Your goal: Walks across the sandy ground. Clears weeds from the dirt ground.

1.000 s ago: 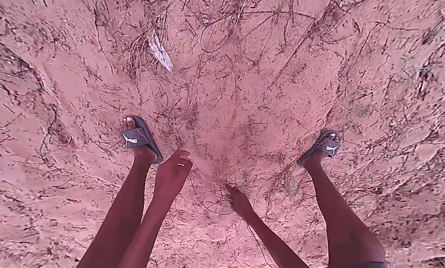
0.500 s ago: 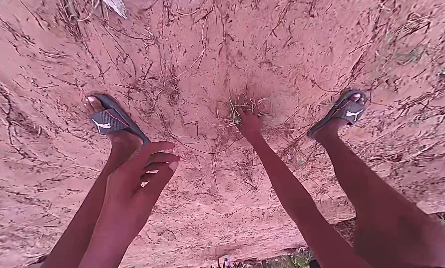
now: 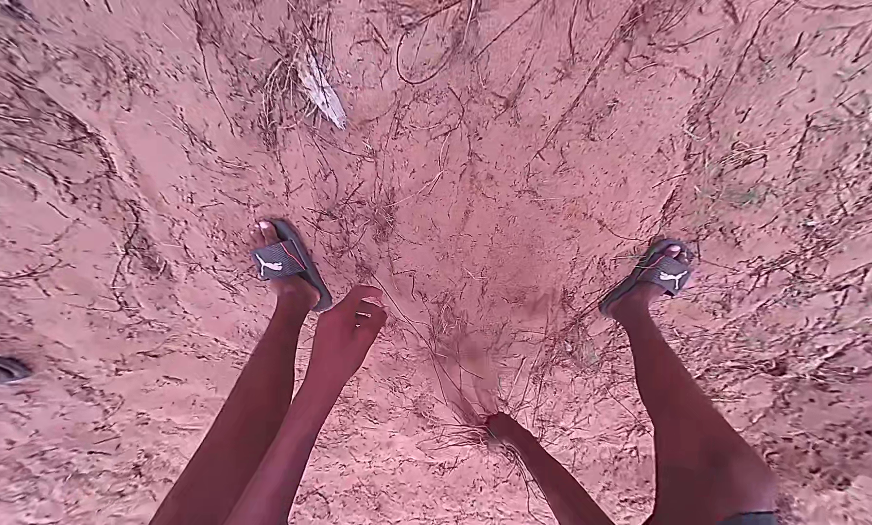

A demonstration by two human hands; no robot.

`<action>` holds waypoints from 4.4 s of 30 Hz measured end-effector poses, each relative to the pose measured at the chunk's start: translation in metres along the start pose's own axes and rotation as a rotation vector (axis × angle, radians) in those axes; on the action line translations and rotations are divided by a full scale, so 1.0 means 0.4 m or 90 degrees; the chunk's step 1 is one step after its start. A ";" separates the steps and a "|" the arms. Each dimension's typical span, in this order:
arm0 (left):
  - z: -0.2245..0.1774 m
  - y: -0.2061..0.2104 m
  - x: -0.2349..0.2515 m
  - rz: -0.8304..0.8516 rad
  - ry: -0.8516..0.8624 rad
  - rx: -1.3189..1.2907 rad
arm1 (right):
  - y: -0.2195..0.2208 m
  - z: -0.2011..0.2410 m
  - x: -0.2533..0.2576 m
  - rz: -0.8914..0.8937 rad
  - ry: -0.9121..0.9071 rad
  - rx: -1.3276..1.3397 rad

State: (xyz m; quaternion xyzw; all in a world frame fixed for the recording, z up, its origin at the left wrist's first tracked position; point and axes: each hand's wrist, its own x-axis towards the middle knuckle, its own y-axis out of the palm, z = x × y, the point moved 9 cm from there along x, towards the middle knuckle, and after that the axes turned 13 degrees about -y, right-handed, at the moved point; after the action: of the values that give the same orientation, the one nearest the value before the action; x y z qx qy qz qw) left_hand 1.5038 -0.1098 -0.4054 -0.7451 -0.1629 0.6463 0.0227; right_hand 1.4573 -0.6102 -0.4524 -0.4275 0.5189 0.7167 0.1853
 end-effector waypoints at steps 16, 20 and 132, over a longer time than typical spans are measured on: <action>0.111 -0.188 -0.001 -0.053 -0.062 -0.181 | -0.893 0.897 -0.234 -0.616 -0.252 -0.545; 0.156 -0.220 -0.008 -0.053 -0.083 -0.193 | -0.961 1.045 -0.047 -0.579 -0.272 -0.620; 0.109 -0.224 0.009 -0.106 -0.068 -0.386 | -0.239 0.497 -0.070 -0.094 -0.230 -0.464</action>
State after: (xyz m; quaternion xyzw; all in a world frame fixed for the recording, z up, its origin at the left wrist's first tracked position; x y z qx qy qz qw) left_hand 1.4426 -0.0318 -0.3942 -0.6671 -0.4094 0.6024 -0.1565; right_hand 1.4573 -0.3885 -0.4666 -0.3681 0.1579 0.9021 0.1605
